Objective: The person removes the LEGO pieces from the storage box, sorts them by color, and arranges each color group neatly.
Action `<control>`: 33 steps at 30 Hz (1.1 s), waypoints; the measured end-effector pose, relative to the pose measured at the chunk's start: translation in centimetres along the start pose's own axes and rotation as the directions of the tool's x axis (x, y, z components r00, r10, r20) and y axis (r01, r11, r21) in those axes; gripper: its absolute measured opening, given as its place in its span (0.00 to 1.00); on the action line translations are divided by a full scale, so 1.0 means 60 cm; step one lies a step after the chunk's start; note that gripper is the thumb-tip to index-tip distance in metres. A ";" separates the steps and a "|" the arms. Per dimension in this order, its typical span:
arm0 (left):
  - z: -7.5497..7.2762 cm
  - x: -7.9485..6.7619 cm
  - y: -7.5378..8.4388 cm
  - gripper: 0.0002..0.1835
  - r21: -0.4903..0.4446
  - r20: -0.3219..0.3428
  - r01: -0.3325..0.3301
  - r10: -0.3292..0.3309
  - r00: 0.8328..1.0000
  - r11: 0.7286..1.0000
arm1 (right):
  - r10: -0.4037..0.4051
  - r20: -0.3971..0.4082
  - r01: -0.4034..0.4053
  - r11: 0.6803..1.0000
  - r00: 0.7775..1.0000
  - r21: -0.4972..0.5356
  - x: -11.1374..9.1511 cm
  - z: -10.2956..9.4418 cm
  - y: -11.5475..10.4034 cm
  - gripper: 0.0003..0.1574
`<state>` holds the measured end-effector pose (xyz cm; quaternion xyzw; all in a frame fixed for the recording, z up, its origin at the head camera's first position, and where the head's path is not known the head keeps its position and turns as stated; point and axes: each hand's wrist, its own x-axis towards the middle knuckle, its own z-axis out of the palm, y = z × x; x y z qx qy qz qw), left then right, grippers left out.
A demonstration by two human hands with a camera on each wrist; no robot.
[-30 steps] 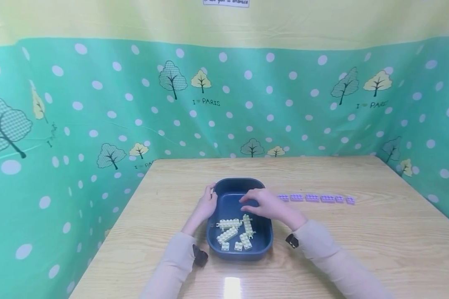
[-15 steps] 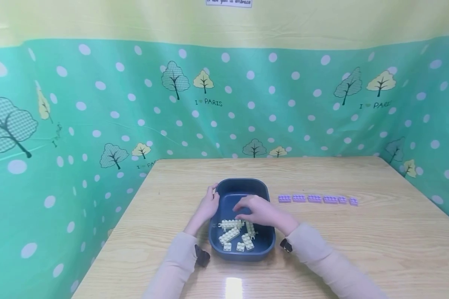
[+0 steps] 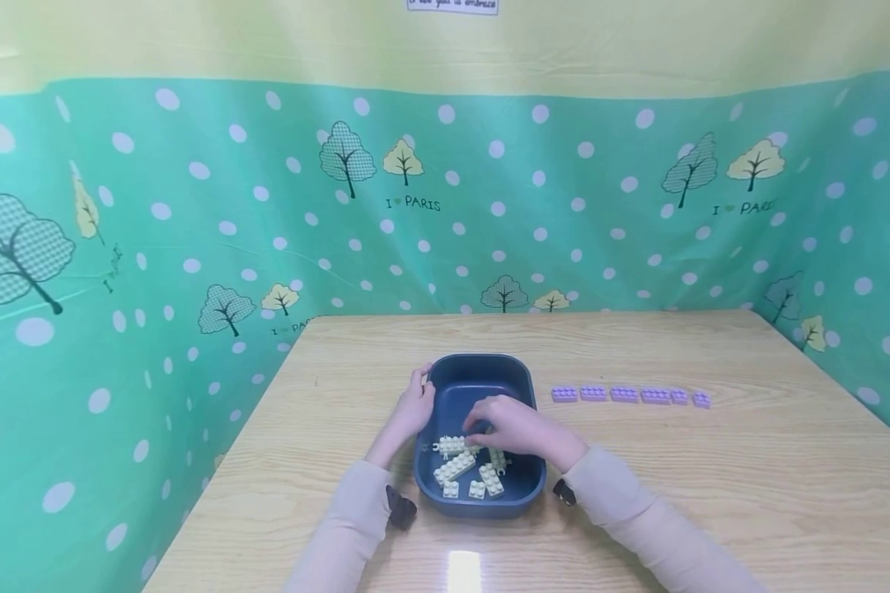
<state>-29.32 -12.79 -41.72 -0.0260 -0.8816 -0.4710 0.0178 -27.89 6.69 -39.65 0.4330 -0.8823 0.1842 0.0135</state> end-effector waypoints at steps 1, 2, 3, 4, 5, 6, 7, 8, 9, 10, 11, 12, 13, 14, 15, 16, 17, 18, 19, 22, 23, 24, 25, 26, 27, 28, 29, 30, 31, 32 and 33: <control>0.000 0.000 0.000 0.24 -0.002 0.000 0.001 -0.001 1.000 1.000 | 0.006 0.006 -0.006 1.000 1.000 0.000 0.000 0.000 -0.001 0.14; 0.000 0.000 0.000 0.24 -0.002 0.000 0.003 -0.003 1.000 1.000 | 0.013 0.010 -0.013 1.000 1.000 0.001 0.000 0.000 -0.001 0.14; 0.000 0.000 0.000 0.24 0.000 -0.001 0.003 -0.003 1.000 1.000 | 0.020 0.015 -0.020 1.000 1.000 0.001 0.000 0.000 -0.002 0.14; 0.000 0.001 0.000 0.24 0.001 -0.001 0.002 -0.002 1.000 1.000 | 0.028 0.019 -0.028 1.000 0.999 0.000 0.000 -0.001 -0.002 0.14; 0.000 0.000 0.000 0.24 0.004 -0.003 0.004 -0.004 1.000 1.000 | 0.037 0.024 -0.037 0.999 0.999 -0.001 -0.001 -0.001 -0.002 0.14; 0.000 0.000 -0.001 0.24 0.005 -0.002 0.005 -0.005 1.000 1.000 | 0.045 0.027 -0.045 0.999 0.999 -0.004 -0.001 -0.001 -0.003 0.15; 0.000 0.001 -0.001 0.24 0.009 -0.004 0.002 -0.002 1.000 1.000 | 0.050 0.030 -0.050 0.999 0.998 -0.007 -0.001 0.000 -0.003 0.15; 0.000 0.001 -0.001 0.24 0.008 -0.003 0.002 -0.002 1.000 1.000 | 0.055 0.031 -0.055 0.998 0.998 -0.013 -0.001 0.001 -0.002 0.14; 0.000 0.002 -0.002 0.24 0.008 -0.002 0.000 0.000 1.000 1.000 | 0.061 0.034 -0.060 0.998 0.998 -0.018 -0.001 0.001 -0.002 0.14; 0.001 0.002 -0.002 0.24 0.008 -0.001 0.002 -0.002 1.000 1.000 | 0.064 0.037 -0.063 0.998 0.997 -0.023 0.000 0.002 -0.002 0.14; 0.001 0.002 -0.002 0.24 0.007 0.000 0.003 -0.003 1.000 1.000 | 0.066 0.038 -0.065 0.997 0.997 -0.028 0.000 0.002 -0.002 0.14; 0.001 0.003 -0.002 0.24 0.006 0.001 0.004 -0.004 1.000 1.000 | 0.069 0.038 -0.067 0.997 0.997 -0.033 0.000 0.002 -0.002 0.13; 0.001 0.003 -0.003 0.24 0.006 0.003 0.006 -0.006 1.000 1.000 | 0.069 0.037 -0.068 0.997 0.997 -0.037 0.000 0.003 -0.002 0.13; 0.001 0.003 -0.003 0.24 0.004 0.004 0.010 -0.010 1.000 1.000 | 0.072 0.036 -0.071 0.997 0.997 -0.040 0.000 0.003 -0.002 0.12; 0.001 0.004 -0.004 0.24 0.004 0.004 0.011 -0.011 1.000 1.000 | 0.076 0.035 -0.074 0.996 0.997 -0.041 0.000 0.003 -0.001 0.12; 0.001 0.004 -0.004 0.24 0.003 0.003 0.012 -0.012 1.000 1.000 | 0.078 0.032 -0.077 0.996 0.996 -0.042 0.000 0.004 -0.001 0.12; 0.002 0.004 -0.004 0.24 0.002 0.003 0.013 -0.013 1.000 1.000 | 0.081 0.028 -0.080 0.996 0.996 -0.044 -0.001 0.004 -0.001 0.12; 0.002 0.005 -0.004 0.24 0.002 0.003 0.014 -0.014 1.000 1.000 | 0.083 0.022 -0.082 0.995 0.996 -0.048 -0.001 0.004 -0.001 0.12; 0.002 0.005 -0.004 0.24 0.002 0.002 0.014 -0.014 1.000 1.000 | 0.085 0.017 -0.084 0.995 0.996 -0.051 -0.001 0.004 0.000 0.12; 0.002 0.004 -0.004 0.24 0.008 -0.004 0.006 -0.006 1.000 1.000 | 0.077 0.005 -0.077 0.995 0.997 -0.062 -0.001 0.005 0.001 0.13; 0.002 0.004 -0.003 0.24 0.011 -0.008 0.006 -0.006 1.000 1.000 | 0.074 0.003 -0.073 0.995 0.997 -0.066 0.000 0.006 0.002 0.13; 0.002 0.004 -0.004 0.24 0.013 -0.010 0.004 -0.004 1.000 1.000 | 0.072 0.003 -0.072 0.995 0.997 -0.069 0.000 0.006 0.002 0.13; 0.002 0.004 -0.004 0.24 0.016 -0.011 0.002 -0.002 1.000 1.000 | 0.072 0.006 -0.071 0.995 0.997 -0.070 0.000 0.007 0.002 0.12; 0.002 0.004 -0.004 0.24 0.017 -0.010 0.002 -0.002 1.000 1.000 | 0.073 0.008 -0.072 0.995 0.997 -0.070 0.000 0.007 0.003 0.12; 0.002 0.005 -0.004 0.24 0.015 -0.009 0.005 -0.005 1.000 1.000 | 0.077 0.009 -0.076 0.995 0.997 -0.070 0.000 0.007 0.003 0.12; 0.002 0.004 -0.004 0.24 0.016 -0.008 0.005 -0.005 1.000 1.000 | 0.079 0.009 -0.078 0.995 0.997 -0.068 0.000 0.008 0.003 0.11; 0.002 0.004 -0.004 0.24 0.012 -0.003 0.009 -0.009 1.000 1.000 | 0.085 0.010 -0.085 0.994 0.996 -0.066 0.000 0.008 0.003 0.12; 0.002 0.004 -0.003 0.24 0.009 0.002 0.010 -0.010 1.000 1.000 | 0.092 0.011 -0.091 0.993 0.996 -0.069 0.000 0.008 0.004 0.12; 0.001 0.004 -0.003 0.24 0.008 0.002 0.011 -0.011 1.000 1.000 | 0.098 0.010 -0.097 0.993 0.995 -0.070 -0.001 0.008 0.003 0.12; 0.001 0.004 -0.002 0.24 0.004 0.003 0.012 -0.012 1.000 1.000 | 0.102 0.010 -0.101 0.992 0.995 -0.072 -0.001 0.008 0.003 0.13; 0.000 0.003 -0.002 0.24 0.002 0.003 0.012 -0.012 1.000 1.000 | 0.106 0.011 -0.105 0.992 0.994 -0.075 -0.001 0.007 0.003 0.14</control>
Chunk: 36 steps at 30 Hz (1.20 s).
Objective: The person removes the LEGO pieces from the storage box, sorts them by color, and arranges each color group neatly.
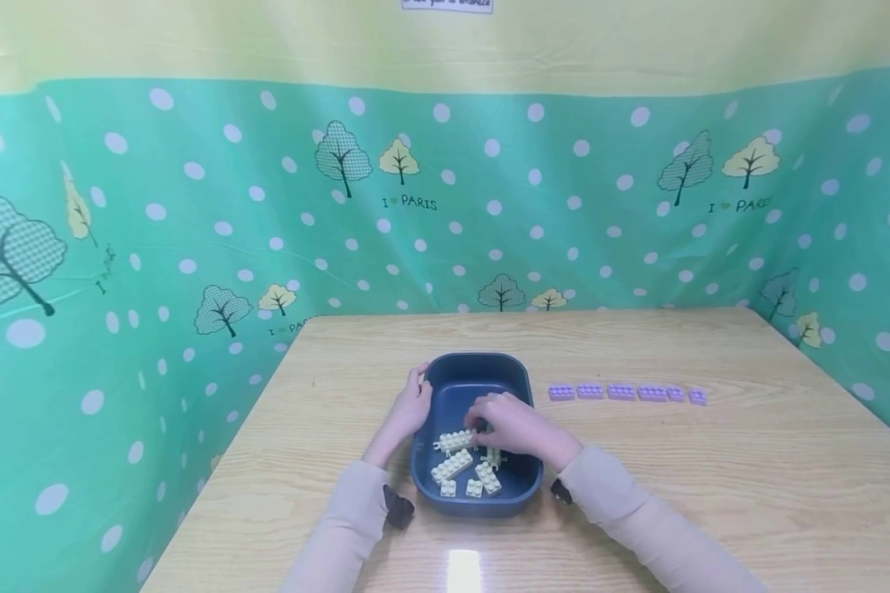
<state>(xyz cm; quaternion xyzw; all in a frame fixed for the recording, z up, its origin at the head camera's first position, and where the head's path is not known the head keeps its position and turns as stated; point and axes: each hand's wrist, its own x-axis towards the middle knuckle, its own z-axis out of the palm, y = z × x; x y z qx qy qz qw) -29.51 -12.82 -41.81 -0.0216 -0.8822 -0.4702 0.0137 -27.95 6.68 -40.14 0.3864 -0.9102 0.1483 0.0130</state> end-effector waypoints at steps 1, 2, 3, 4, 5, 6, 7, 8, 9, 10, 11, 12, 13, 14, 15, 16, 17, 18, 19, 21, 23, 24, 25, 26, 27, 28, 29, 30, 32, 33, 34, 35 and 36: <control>0.000 0.000 0.000 0.24 0.000 0.000 -0.002 0.002 1.000 1.000 | 0.004 0.002 -0.004 1.000 1.000 -0.003 0.000 -0.001 -0.001 0.14; 0.000 0.000 0.001 0.24 0.000 0.001 -0.003 0.003 1.000 1.000 | 0.010 0.008 -0.010 1.000 1.000 -0.010 0.000 -0.001 -0.001 0.15; -0.001 0.000 0.001 0.24 -0.001 0.001 -0.005 0.005 1.000 1.000 | 0.011 0.010 -0.011 1.000 1.000 -0.015 0.000 -0.002 -0.002 0.15; 0.000 0.000 0.001 0.24 0.000 0.000 -0.007 0.007 1.000 1.000 | 0.011 0.013 -0.011 1.000 1.000 -0.016 0.000 -0.003 -0.003 0.15; -0.001 0.000 0.001 0.24 0.000 0.001 -0.007 0.007 1.000 1.000 | 0.010 0.014 -0.009 1.000 1.000 -0.017 0.000 -0.003 -0.003 0.14; -0.001 0.000 0.002 0.24 0.001 0.000 -0.009 0.009 1.000 1.000 | 0.009 0.015 -0.009 1.000 1.000 -0.020 0.000 -0.003 -0.004 0.14; -0.001 -0.001 0.002 0.24 0.005 -0.001 -0.016 0.016 1.000 1.000 | 0.007 0.017 -0.007 1.000 1.000 -0.020 0.000 -0.003 -0.004 0.14; -0.001 -0.002 0.003 0.24 0.006 -0.002 -0.019 0.019 1.000 1.000 | 0.005 0.018 -0.004 1.000 1.000 -0.022 0.001 -0.003 -0.004 0.14; -0.001 -0.002 0.004 0.24 0.006 -0.003 -0.018 0.018 1.000 1.000 | 0.001 0.017 -0.001 1.000 1.000 -0.023 0.001 -0.003 -0.004 0.13; -0.002 -0.003 0.004 0.24 0.006 -0.005 -0.017 0.017 1.000 1.000 | -0.001 0.017 0.001 1.000 1.000 -0.023 0.001 -0.002 -0.004 0.13; -0.002 -0.003 0.005 0.24 0.006 -0.006 -0.018 0.018 1.000 1.000 | -0.003 0.017 0.003 1.000 1.000 -0.025 0.001 -0.002 -0.004 0.12; -0.002 -0.003 0.005 0.24 0.005 -0.006 -0.017 0.017 1.000 1.000 | -0.003 0.017 0.003 1.000 1.000 -0.027 0.001 -0.002 -0.004 0.12; -0.002 -0.004 0.005 0.24 0.004 -0.005 -0.015 0.015 1.000 1.000 | -0.004 0.017 0.004 1.000 1.000 -0.028 0.001 -0.002 -0.004 0.11; -0.002 -0.003 0.005 0.24 0.000 -0.004 -0.009 0.009 1.000 1.000 | -0.005 0.016 0.005 1.000 1.000 -0.029 0.001 -0.002 -0.004 0.11; -0.002 -0.003 0.005 0.24 -0.001 -0.004 -0.005 0.005 1.000 1.000 | -0.006 0.013 0.006 1.000 1.000 -0.029 0.001 -0.002 -0.004 0.11; -0.002 -0.002 0.005 0.24 -0.002 -0.002 -0.004 0.004 1.000 1.000 | -0.008 0.010 0.008 1.000 1.000 -0.029 0.000 -0.001 -0.004 0.11; -0.002 -0.002 0.004 0.24 -0.004 0.001 -0.004 0.004 1.000 1.000 | -0.010 0.005 0.010 0.999 1.000 -0.031 0.000 -0.001 -0.004 0.11; -0.001 -0.002 0.004 0.24 -0.003 0.000 -0.005 0.005 1.000 1.000 | -0.013 -0.003 0.012 0.999 1.000 -0.033 0.000 -0.001 -0.004 0.11; -0.001 -0.002 0.004 0.24 -0.001 -0.001 -0.007 0.007 1.000 1.000 | -0.015 -0.009 0.015 0.999 1.000 -0.036 0.000 -0.001 -0.004 0.11; -0.001 -0.002 0.004 0.24 0.003 -0.002 -0.017 0.017 1.000 1.000 | -0.021 -0.025 0.020 0.999 0.999 -0.042 -0.001 -0.001 -0.004 0.10; -0.001 -0.002 0.003 0.24 0.006 -0.004 -0.021 0.021 1.000 1.000 | -0.031 -0.049 0.029 0.998 0.998 -0.052 -0.002 0.000 -0.004 0.10; 0.000 -0.002 0.002 0.24 0.008 -0.005 -0.021 0.021 1.000 1.000 | -0.038 -0.064 0.035 0.998 0.997 -0.057 -0.003 0.000 -0.004 0.10; 0.000 -0.002 0.001 0.24 0.010 -0.006 -0.022 0.022 1.000 1.000 | -0.047 -0.079 0.042 0.997 0.996 -0.064 -0.003 0.000 -0.005 0.10; 0.000 -0.002 0.001 0.24 0.009 -0.004 -0.021 0.021 1.000 1.000 | -0.060 -0.100 0.053 0.996 0.993 -0.070 -0.004 0.000 -0.005 0.10; 0.000 -0.002 0.000 0.24 0.011 -0.006 -0.018 0.018 1.000 1.000 | -0.074 -0.119 0.065 0.995 0.990 -0.079 -0.004 0.000 -0.005 0.10; 0.001 -0.001 0.000 0.24 0.012 -0.008 -0.015 0.015 1.000 1.000 | -0.092 -0.141 0.079 0.993 0.986 -0.090 -0.005 0.000 -0.004 0.10; 0.001 -0.001 -0.001 0.24 0.013 -0.011 -0.018 0.018 1.000 1.000 | -0.110 -0.162 0.095 0.990 0.981 -0.100 -0.005 -0.001 -0.004 0.10; 0.001 -0.001 -0.002 0.24 0.012 -0.013 -0.019 0.019 1.000 1.000 | -0.130 -0.181 0.112 0.988 0.975 -0.108 -0.004 -0.001 -0.004 0.10; 0.002 0.000 -0.003 0.24 0.010 -0.015 -0.026 0.026 1.000 1.000 | -0.164 -0.208 0.142 0.983 0.964 -0.118 -0.003 -0.002 -0.004 0.10; 0.002 0.000 -0.003 0.24 0.009 -0.017 -0.026 0.026 1.000 1.000 | -0.178 -0.217 0.154 0.981 0.960 -0.121 -0.003 -0.003 -0.004 0.10; 0.002 0.001 -0.004 0.25 0.007 -0.018 -0.029 0.029 0.999 1.000 | -0.187 -0.222 0.163 0.979 0.957 -0.122 -0.002 -0.004 -0.004 0.11; 0.002 0.002 -0.005 0.25 0.003 -0.018 -0.028 0.028 0.999 1.000 | -0.194 -0.226 0.170 0.978 0.955 -0.123 -0.002 -0.006 -0.004 0.11; 0.003 0.002 -0.005 0.25 0.004 -0.020 -0.029 0.029 0.999 1.000 | -0.192 -0.227 0.169 0.978 0.955 -0.118 -0.002 -0.008 -0.004 0.11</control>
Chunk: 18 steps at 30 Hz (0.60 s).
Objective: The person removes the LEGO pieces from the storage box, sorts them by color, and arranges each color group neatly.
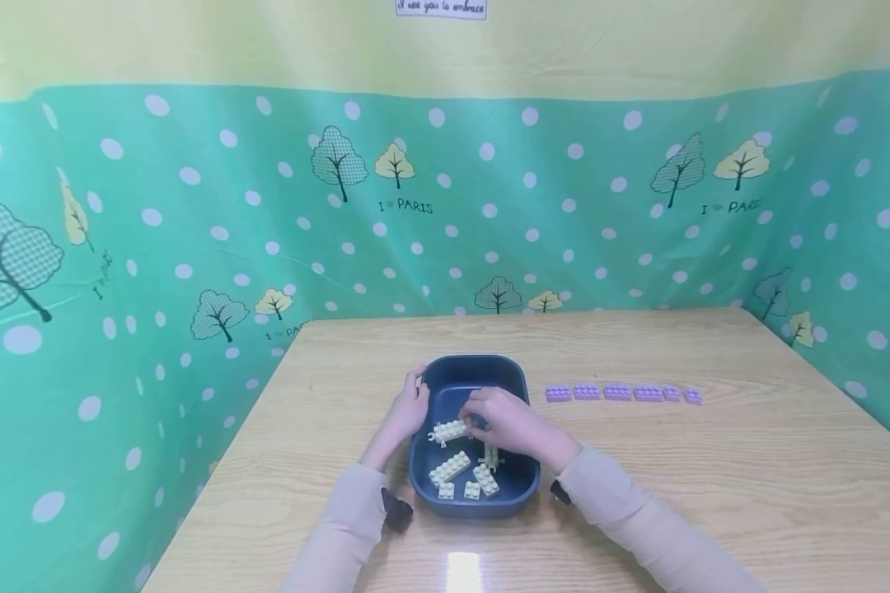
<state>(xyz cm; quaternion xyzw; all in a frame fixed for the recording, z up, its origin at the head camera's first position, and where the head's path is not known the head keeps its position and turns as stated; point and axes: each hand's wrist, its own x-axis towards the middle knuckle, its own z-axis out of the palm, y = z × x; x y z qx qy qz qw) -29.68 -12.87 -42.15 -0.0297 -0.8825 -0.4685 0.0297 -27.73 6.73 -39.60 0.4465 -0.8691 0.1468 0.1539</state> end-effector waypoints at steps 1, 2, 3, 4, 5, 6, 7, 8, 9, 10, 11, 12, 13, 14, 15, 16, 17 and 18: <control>0.001 0.000 0.000 0.25 0.001 -0.002 0.002 -0.002 1.000 1.000 | 0.006 0.002 -0.006 1.000 1.000 0.003 0.000 -0.002 0.000 0.11; 0.001 0.000 -0.001 0.25 0.002 -0.003 0.003 -0.003 1.000 1.000 | 0.014 0.003 -0.014 1.000 1.000 0.005 0.000 -0.005 0.000 0.12; 0.002 0.000 -0.001 0.25 0.000 -0.004 0.008 -0.008 1.000 1.000 | 0.024 0.002 -0.024 1.000 1.000 0.012 -0.001 -0.008 0.000 0.12; 0.002 0.000 -0.001 0.25 0.003 -0.005 0.010 -0.010 1.000 1.000 | 0.034 0.002 -0.034 0.999 0.999 0.019 -0.001 -0.011 0.000 0.12; 0.003 0.000 -0.001 0.25 0.002 -0.006 0.014 -0.014 1.000 1.000 | 0.045 0.000 -0.045 0.999 0.999 0.026 -0.002 -0.014 0.001 0.12; 0.003 0.000 -0.002 0.25 0.003 -0.005 0.014 -0.014 1.000 1.000 | 0.061 0.001 -0.061 0.997 0.998 0.036 -0.002 -0.017 0.001 0.12; 0.003 0.000 -0.002 0.25 0.000 -0.004 0.016 -0.016 1.000 1.000 | 0.072 0.001 -0.072 0.996 0.997 0.047 -0.003 -0.020 0.002 0.12; 0.003 0.000 -0.002 0.25 0.000 -0.003 0.017 -0.017 1.000 1.000 | 0.083 -0.002 -0.083 0.995 0.997 0.057 -0.004 -0.023 0.004 0.12; 0.003 0.000 -0.002 0.25 -0.002 -0.002 0.019 -0.019 1.000 1.000 | 0.093 -0.004 -0.092 0.993 0.996 0.069 -0.005 -0.026 0.006 0.12; 0.003 0.000 -0.002 0.25 -0.001 -0.002 0.017 -0.017 1.000 1.000 | 0.102 -0.005 -0.101 0.992 0.995 0.074 -0.006 -0.029 0.008 0.12; 0.003 0.000 -0.001 0.24 -0.002 -0.002 0.013 -0.013 1.000 1.000 | 0.110 -0.006 -0.109 0.991 0.994 0.080 -0.007 -0.032 0.010 0.12; 0.003 0.000 -0.001 0.24 -0.002 -0.002 0.013 -0.013 1.000 1.000 | 0.116 -0.009 -0.115 0.989 0.993 0.090 -0.009 -0.035 0.013 0.12; 0.002 0.000 -0.001 0.24 -0.003 -0.002 0.012 -0.012 1.000 1.000 | 0.115 -0.015 -0.113 0.989 0.993 0.097 -0.011 -0.039 0.015 0.13; 0.002 0.000 -0.001 0.24 -0.004 -0.001 0.012 -0.012 1.000 1.000 | 0.115 -0.021 -0.112 0.988 0.993 0.106 -0.013 -0.043 0.017 0.13; 0.002 0.000 -0.001 0.24 -0.003 -0.001 0.011 -0.011 1.000 1.000 | 0.115 -0.028 -0.111 0.987 0.993 0.117 -0.015 -0.047 0.019 0.13; 0.002 0.000 -0.001 0.24 -0.002 -0.002 0.009 -0.009 1.000 1.000 | 0.116 -0.037 -0.111 0.986 0.993 0.128 -0.017 -0.052 0.021 0.13; 0.002 0.000 -0.001 0.24 -0.001 -0.002 0.010 -0.010 1.000 1.000 | 0.116 -0.044 -0.109 0.984 0.992 0.142 -0.019 -0.056 0.023 0.13; 0.001 0.000 -0.001 0.24 0.000 -0.002 0.007 -0.007 1.000 1.000 | 0.118 -0.050 -0.109 0.981 0.992 0.161 -0.021 -0.060 0.025 0.13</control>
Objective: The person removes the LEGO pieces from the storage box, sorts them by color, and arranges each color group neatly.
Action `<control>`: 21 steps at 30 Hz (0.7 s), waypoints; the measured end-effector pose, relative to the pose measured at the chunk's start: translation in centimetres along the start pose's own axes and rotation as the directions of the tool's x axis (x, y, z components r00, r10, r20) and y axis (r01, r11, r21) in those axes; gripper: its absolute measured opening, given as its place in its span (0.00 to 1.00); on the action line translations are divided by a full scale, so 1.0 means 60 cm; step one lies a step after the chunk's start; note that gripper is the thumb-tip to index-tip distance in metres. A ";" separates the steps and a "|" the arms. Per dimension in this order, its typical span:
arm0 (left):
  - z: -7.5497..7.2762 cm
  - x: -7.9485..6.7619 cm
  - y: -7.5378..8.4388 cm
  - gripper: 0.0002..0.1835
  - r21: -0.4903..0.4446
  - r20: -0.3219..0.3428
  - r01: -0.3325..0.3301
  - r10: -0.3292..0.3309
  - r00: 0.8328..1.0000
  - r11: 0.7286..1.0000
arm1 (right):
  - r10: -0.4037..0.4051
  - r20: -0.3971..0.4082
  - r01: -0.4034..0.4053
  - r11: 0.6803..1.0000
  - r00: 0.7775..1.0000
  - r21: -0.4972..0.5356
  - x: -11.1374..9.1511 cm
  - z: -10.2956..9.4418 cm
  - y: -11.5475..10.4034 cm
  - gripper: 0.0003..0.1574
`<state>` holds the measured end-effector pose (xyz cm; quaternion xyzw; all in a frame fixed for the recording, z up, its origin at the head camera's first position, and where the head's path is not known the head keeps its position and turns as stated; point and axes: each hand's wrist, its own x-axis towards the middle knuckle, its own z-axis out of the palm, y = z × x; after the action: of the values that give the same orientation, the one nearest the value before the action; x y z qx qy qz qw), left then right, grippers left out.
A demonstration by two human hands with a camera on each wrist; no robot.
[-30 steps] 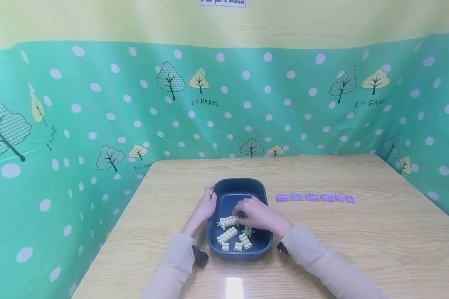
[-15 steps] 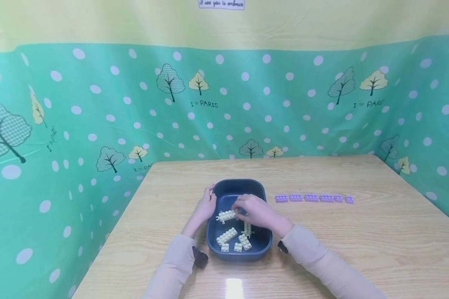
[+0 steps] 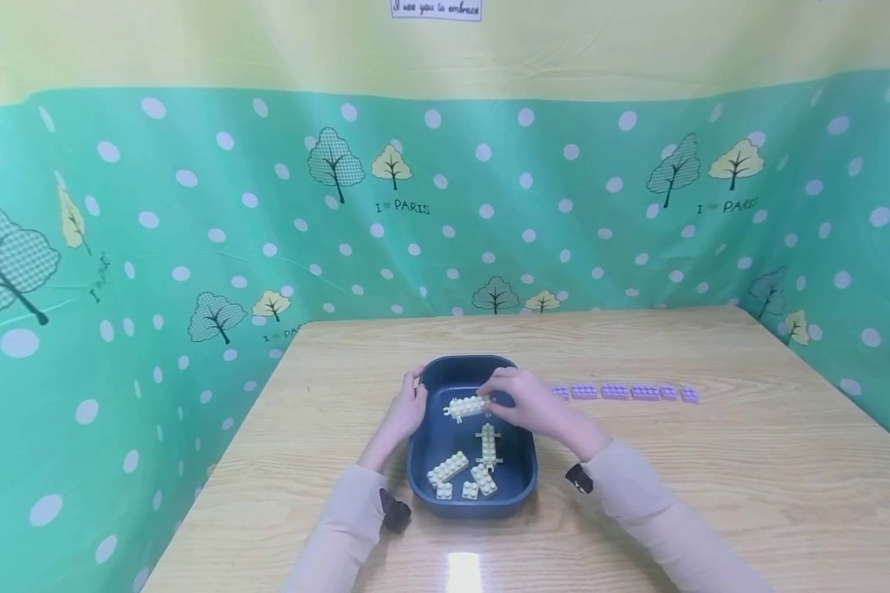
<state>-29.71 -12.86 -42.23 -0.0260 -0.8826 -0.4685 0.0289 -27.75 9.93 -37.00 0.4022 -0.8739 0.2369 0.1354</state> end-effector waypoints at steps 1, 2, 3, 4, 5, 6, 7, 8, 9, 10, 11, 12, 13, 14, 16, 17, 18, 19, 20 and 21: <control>0.000 0.000 0.000 0.24 -0.002 0.000 0.001 -0.001 1.000 1.000 | 0.004 -0.005 -0.004 1.000 1.000 0.010 -0.002 -0.004 0.002 0.14; 0.000 0.000 0.000 0.24 -0.002 0.003 0.005 -0.005 1.000 1.000 | 0.011 -0.009 -0.010 1.000 1.000 0.022 -0.004 -0.009 0.004 0.13; 0.000 0.000 0.000 0.24 -0.002 0.005 0.009 -0.009 1.000 1.000 | 0.012 -0.017 -0.012 1.000 1.000 0.026 -0.005 -0.013 0.006 0.13; 0.000 0.000 0.001 0.25 -0.003 0.008 0.013 -0.013 1.000 1.000 | 0.013 -0.022 -0.012 1.000 1.000 0.027 -0.007 -0.017 0.008 0.13; 0.000 0.000 0.001 0.25 -0.004 0.010 0.015 -0.015 1.000 1.000 | 0.012 -0.029 -0.011 1.000 1.000 0.026 -0.009 -0.020 0.011 0.13; 0.000 0.000 0.001 0.25 -0.004 0.013 0.014 -0.014 1.000 1.000 | 0.013 -0.035 -0.012 1.000 0.999 0.022 -0.011 -0.023 0.014 0.13; 0.000 -0.001 0.001 0.25 -0.006 0.016 0.018 -0.018 1.000 1.000 | 0.018 -0.041 -0.018 1.000 0.999 0.014 -0.013 -0.027 0.016 0.13; -0.001 -0.001 0.001 0.25 -0.005 0.019 0.018 -0.018 1.000 1.000 | 0.023 -0.047 -0.022 1.000 0.999 0.014 -0.015 -0.030 0.018 0.13; -0.001 -0.001 0.001 0.25 -0.005 0.020 0.017 -0.016 1.000 1.000 | 0.030 -0.051 -0.029 0.999 0.998 0.015 -0.017 -0.033 0.020 0.13; -0.001 -0.001 0.001 0.25 -0.004 0.020 0.013 -0.013 1.000 1.000 | 0.042 -0.052 -0.041 0.999 0.998 0.017 -0.019 -0.036 0.021 0.13; -0.001 0.000 0.001 0.25 -0.004 0.021 0.012 -0.012 1.000 1.000 | 0.057 -0.052 -0.056 0.998 0.997 0.021 -0.021 -0.040 0.022 0.13; -0.002 0.000 0.001 0.25 -0.005 0.021 0.010 -0.010 1.000 1.000 | 0.073 -0.051 -0.072 0.997 0.996 0.024 -0.024 -0.044 0.023 0.13; -0.001 0.000 0.000 0.25 -0.006 0.023 0.010 -0.010 1.000 1.000 | 0.082 -0.058 -0.081 0.996 0.995 0.024 -0.026 -0.047 0.025 0.13; -0.001 0.001 0.000 0.25 -0.007 0.023 0.007 -0.007 1.000 1.000 | 0.081 -0.067 -0.080 0.996 0.994 0.025 -0.028 -0.050 0.027 0.13; 0.000 0.001 -0.001 0.25 -0.007 0.023 0.001 -0.001 1.000 1.000 | 0.078 -0.088 -0.077 0.997 0.993 0.022 -0.033 -0.055 0.034 0.13; 0.000 0.001 -0.001 0.25 -0.007 0.021 -0.001 0.001 1.000 1.000 | 0.074 -0.098 -0.072 0.997 0.992 0.023 -0.036 -0.058 0.037 0.14; 0.000 0.001 -0.001 0.25 -0.006 0.020 -0.004 0.004 1.000 1.000 | 0.070 -0.109 -0.068 0.997 0.992 0.022 -0.038 -0.060 0.041 0.14; 0.000 0.001 -0.001 0.25 -0.005 0.020 -0.006 0.006 1.000 1.000 | 0.070 -0.117 -0.068 0.997 0.991 0.024 -0.041 -0.061 0.045 0.14; -0.001 0.000 0.000 0.25 -0.004 0.020 -0.007 0.007 1.000 1.000 | 0.079 -0.116 -0.076 0.997 0.990 0.027 -0.044 -0.064 0.048 0.14; -0.001 0.000 0.001 0.25 -0.003 0.019 -0.005 0.005 1.000 1.000 | 0.094 -0.112 -0.091 0.995 0.989 0.030 -0.046 -0.066 0.051 0.14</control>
<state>-29.68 -12.90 -42.16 -0.0330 -0.8821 -0.4694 0.0216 -28.12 15.50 -35.72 0.3489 -0.8795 0.2763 0.1686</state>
